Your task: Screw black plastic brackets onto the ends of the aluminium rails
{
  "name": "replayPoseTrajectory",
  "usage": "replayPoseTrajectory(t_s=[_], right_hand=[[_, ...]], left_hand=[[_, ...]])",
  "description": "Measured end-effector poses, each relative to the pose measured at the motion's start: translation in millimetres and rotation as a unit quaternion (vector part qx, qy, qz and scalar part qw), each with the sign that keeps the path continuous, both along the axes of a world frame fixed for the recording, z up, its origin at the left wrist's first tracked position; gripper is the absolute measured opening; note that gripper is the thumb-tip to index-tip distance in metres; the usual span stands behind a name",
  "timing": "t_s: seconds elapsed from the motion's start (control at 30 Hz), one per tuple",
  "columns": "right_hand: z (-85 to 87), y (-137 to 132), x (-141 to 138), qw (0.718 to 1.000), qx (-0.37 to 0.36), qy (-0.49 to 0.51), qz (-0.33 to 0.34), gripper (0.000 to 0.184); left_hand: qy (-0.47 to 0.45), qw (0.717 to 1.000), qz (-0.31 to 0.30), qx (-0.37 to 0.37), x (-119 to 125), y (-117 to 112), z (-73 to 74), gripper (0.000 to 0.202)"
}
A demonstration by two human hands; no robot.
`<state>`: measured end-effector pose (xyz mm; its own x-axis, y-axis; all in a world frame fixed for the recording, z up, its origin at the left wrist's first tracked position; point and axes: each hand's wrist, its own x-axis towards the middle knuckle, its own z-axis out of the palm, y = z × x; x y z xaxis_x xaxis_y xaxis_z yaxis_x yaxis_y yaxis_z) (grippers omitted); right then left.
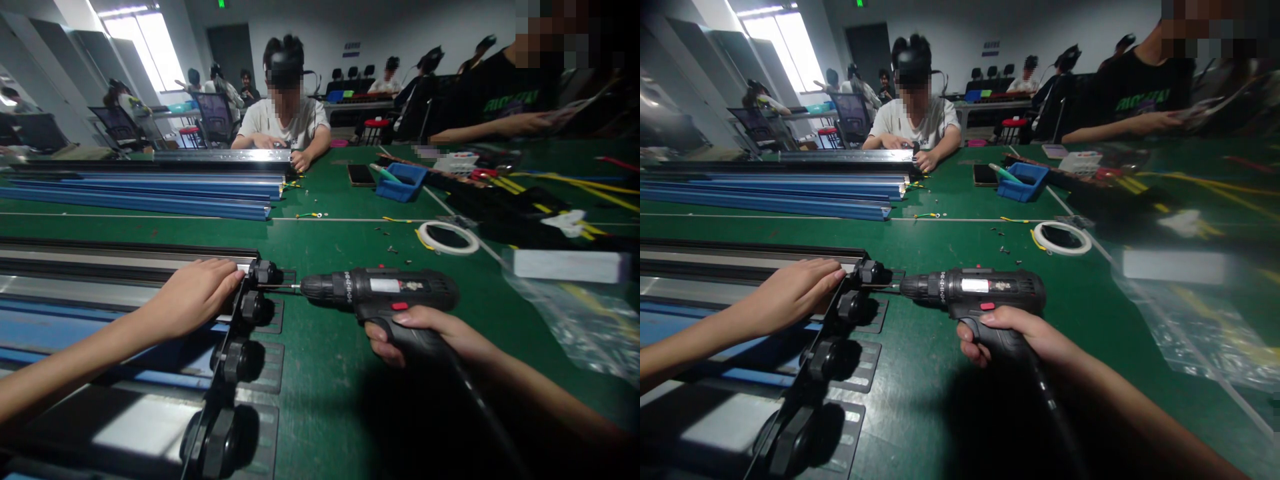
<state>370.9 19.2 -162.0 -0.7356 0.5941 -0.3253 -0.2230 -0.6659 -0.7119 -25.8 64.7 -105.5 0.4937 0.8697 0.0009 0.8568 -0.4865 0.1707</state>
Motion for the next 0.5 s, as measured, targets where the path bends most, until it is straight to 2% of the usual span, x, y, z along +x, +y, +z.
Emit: replayPoseTrajectory(t_s=[0.17, 0.5], right_hand=[[-1.0, 0.8, 1.1, 1.000, -0.002, -0.007, -0.003, 0.044], [-1.0, -1.4, -2.2, 0.999, 0.014, 0.045, -0.007, 0.033]], left_hand=[[-0.004, 1.000, 0.002, -0.006, 1.2, -0.2, 1.5, 0.051], [0.008, 1.000, 0.005, -0.011, 1.1, 0.2, 1.7, 0.053]])
